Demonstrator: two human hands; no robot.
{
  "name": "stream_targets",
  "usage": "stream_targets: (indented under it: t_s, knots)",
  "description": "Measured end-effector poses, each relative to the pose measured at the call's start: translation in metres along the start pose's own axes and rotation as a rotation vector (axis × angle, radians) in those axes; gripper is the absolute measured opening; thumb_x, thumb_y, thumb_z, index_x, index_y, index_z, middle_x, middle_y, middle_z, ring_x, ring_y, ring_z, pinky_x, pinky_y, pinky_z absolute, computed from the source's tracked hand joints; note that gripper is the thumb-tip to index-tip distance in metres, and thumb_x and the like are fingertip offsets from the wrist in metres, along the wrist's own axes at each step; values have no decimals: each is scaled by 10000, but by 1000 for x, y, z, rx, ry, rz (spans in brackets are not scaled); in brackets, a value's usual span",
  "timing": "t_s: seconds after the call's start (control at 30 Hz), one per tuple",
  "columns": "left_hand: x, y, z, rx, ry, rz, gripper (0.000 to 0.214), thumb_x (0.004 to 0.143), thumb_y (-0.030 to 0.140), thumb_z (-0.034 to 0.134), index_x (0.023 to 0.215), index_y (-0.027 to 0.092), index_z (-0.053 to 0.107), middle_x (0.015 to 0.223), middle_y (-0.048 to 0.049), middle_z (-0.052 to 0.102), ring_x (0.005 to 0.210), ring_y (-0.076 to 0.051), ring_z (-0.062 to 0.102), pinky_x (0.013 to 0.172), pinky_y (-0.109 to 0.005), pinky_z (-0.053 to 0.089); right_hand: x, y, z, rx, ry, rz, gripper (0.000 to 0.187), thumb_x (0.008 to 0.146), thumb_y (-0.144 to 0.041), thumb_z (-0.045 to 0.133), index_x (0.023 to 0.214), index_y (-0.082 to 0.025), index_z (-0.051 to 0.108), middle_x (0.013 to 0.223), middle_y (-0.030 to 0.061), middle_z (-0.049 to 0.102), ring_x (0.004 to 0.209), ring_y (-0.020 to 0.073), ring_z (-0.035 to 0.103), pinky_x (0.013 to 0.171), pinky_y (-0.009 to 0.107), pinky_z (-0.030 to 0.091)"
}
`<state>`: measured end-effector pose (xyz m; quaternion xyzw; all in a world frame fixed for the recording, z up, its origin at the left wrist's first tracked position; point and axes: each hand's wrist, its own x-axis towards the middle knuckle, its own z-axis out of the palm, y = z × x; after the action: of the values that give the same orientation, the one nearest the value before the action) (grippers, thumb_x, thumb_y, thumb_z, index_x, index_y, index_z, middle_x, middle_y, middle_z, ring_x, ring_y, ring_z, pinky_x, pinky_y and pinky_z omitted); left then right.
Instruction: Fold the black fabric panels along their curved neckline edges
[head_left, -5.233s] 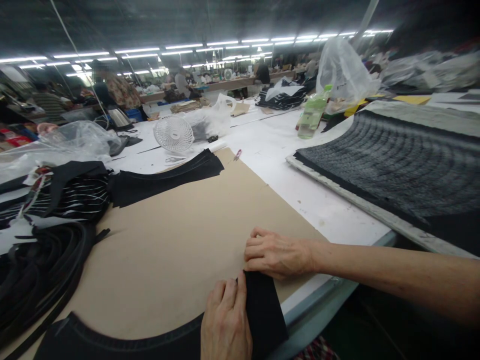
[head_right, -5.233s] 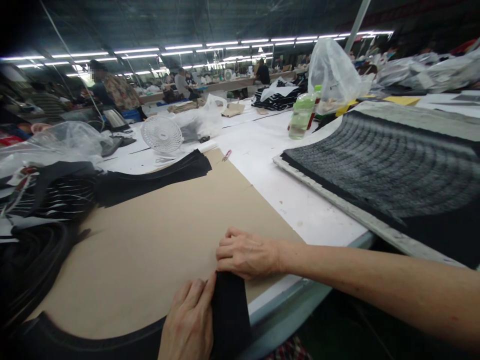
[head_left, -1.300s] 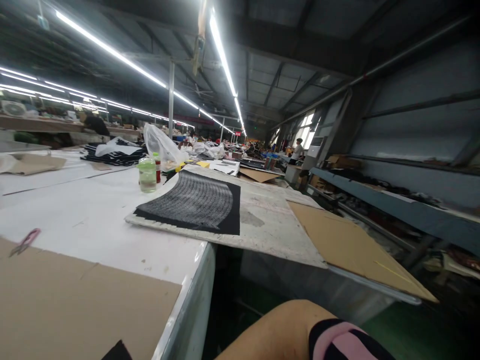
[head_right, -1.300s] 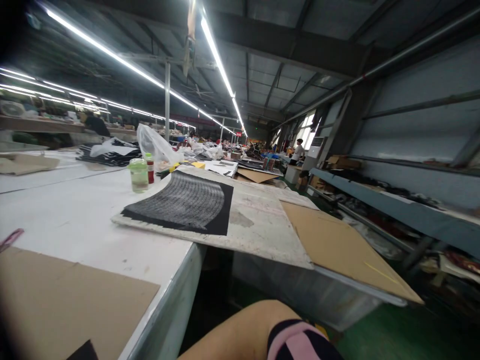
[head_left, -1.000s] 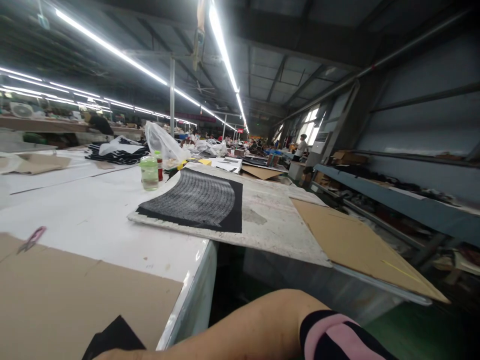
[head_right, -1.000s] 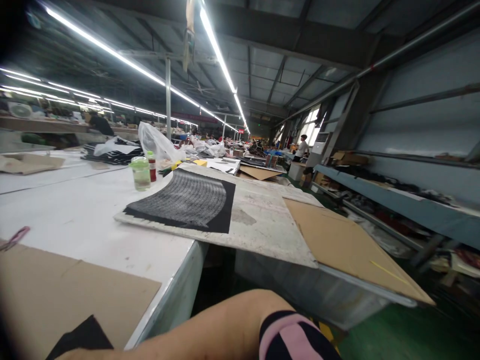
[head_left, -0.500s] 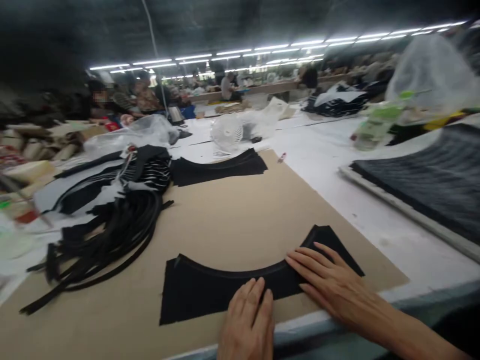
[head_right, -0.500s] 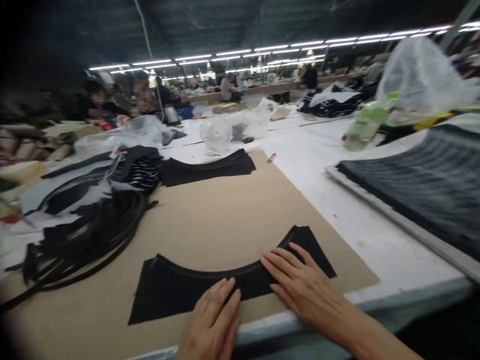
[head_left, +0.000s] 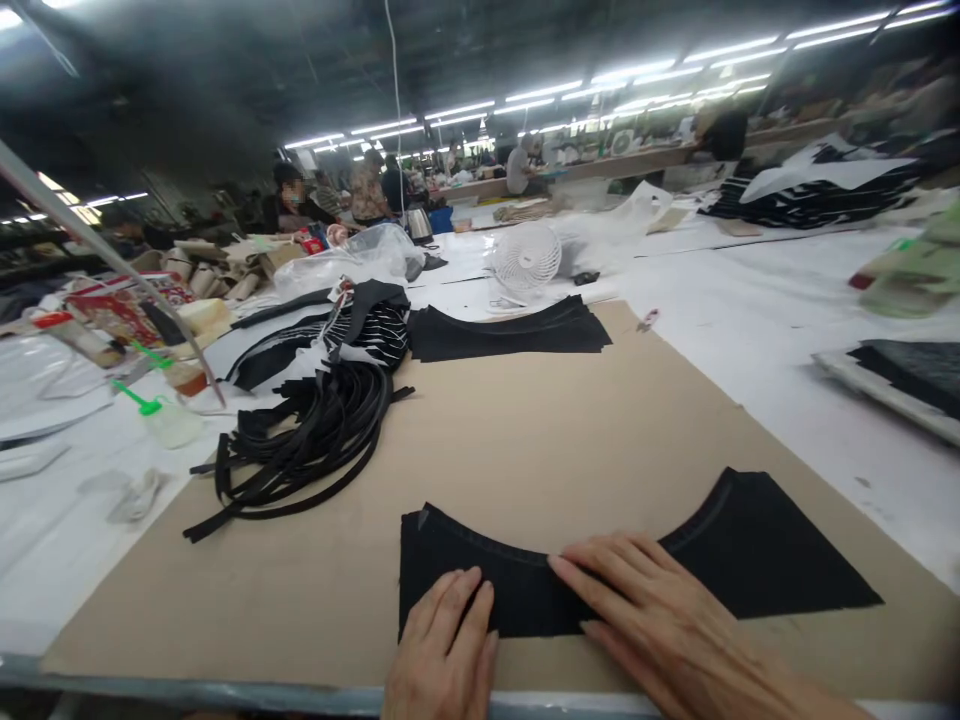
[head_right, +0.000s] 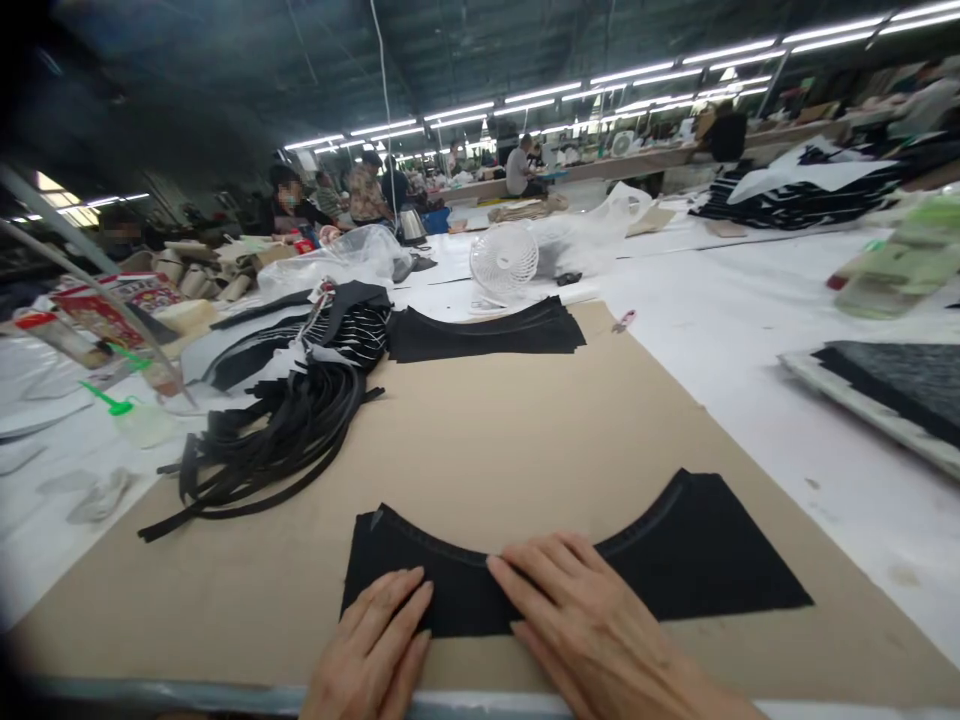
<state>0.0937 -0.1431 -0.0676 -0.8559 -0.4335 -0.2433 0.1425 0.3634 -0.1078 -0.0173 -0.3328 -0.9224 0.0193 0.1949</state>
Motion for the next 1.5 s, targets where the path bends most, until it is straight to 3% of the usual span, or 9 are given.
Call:
stream_targets:
  t_s: [0.2,0.33,0.5,0.97,1.5]
  knots:
    - [29,-26,-13,-180,29,-264,274,936,149,431,1141,172,612,1066,-86,654,1014,-177,618,874,-320,560,51,-23,10,255,-94,118,258,867,-85,501,1084,-198,581,1032,73,609,898,210,563,830,371,476]
    - [32,-35,-12,-239,16,-287,250,933,119,416,1038,176,636,966,-68,650,905,-163,624,794,-299,568,79,-24,24,312,-140,188,189,872,-77,511,1005,-192,578,986,58,585,910,213,545,844,385,455]
    - [19,-34,-4,-239,-32,-247,316,924,89,410,1179,161,582,1034,-84,638,963,-181,596,838,-330,557,100,-23,42,211,-201,158,150,869,-83,517,967,-186,564,953,50,582,879,216,544,832,386,438]
    - [11,-38,-2,-234,-149,-237,390,899,62,408,1267,121,522,1148,-120,595,1061,-251,538,895,-448,533,118,-29,42,-109,-261,-40,215,819,15,512,865,-193,541,803,15,569,698,173,545,669,299,391]
    - [13,-36,-6,-267,-187,-278,410,865,46,435,1256,138,515,1173,-109,595,1040,-260,538,881,-473,522,126,-36,43,-386,-293,-306,228,764,12,546,787,-195,454,737,25,542,591,186,511,567,317,386]
